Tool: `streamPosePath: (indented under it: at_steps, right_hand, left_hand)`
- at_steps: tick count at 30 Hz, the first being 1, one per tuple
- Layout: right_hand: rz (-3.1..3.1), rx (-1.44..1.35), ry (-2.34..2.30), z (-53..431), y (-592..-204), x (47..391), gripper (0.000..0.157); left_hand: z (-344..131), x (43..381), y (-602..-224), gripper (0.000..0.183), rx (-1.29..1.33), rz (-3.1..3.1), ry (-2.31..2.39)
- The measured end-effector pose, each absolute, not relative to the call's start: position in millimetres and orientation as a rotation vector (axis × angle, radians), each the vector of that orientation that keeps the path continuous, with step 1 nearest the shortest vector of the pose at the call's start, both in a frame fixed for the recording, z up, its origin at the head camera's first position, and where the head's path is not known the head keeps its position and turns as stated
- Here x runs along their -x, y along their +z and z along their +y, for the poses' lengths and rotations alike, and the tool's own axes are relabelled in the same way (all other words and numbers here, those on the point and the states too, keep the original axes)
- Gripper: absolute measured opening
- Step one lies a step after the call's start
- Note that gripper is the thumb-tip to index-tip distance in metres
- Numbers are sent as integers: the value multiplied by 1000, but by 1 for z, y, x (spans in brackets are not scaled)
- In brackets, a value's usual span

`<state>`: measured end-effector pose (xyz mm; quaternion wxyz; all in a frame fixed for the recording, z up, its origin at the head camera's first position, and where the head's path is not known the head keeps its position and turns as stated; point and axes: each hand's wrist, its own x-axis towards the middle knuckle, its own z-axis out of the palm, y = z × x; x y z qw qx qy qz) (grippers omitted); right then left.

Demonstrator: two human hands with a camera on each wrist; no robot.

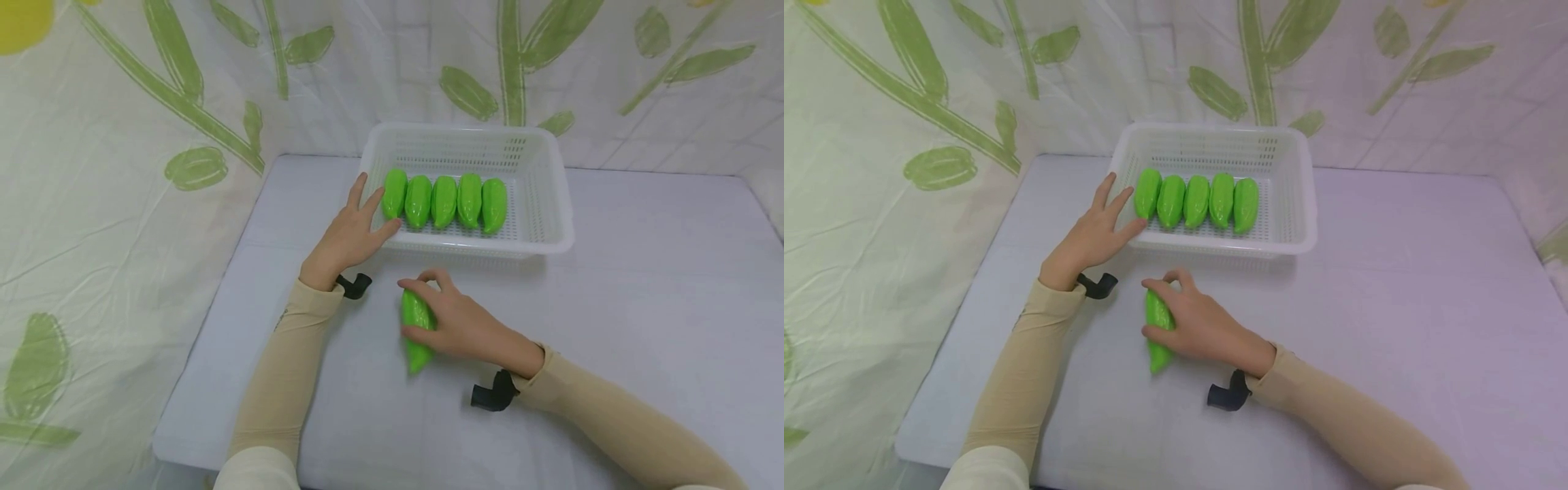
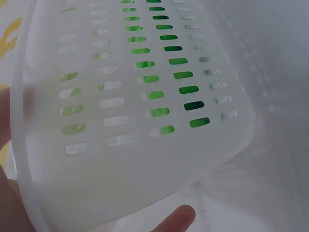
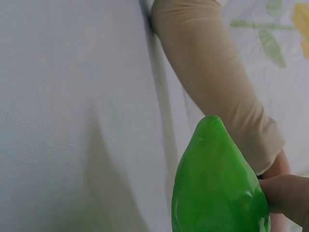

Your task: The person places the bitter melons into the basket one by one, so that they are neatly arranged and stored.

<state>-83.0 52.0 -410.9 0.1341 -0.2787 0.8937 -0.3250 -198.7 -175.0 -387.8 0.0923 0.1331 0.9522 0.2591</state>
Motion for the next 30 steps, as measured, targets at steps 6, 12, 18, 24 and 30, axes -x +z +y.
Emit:
streamPosePath:
  at_steps: [6, 12, 18, 24, 30]
  right_hand:
    - [2630, 836, -964, 62, -401, 80, 72]
    - [2662, 817, -963, 75, -389, 79, 73]
    - [2692, 789, -967, 87, -378, 79, 73]
    - [2718, 796, -993, 96, -371, 83, 73]
    - [2732, 762, -998, 107, -363, 88, 71]
  left_hand:
    - [-175, 199, -388, 83, -392, 2822, 771]
    - [-175, 199, -387, 84, -382, 2813, 780]
    - [-175, 199, -387, 84, -387, 2817, 774]
    - [-175, 199, -387, 83, -389, 2813, 783]
    - [-175, 199, -388, 83, -393, 2813, 787]
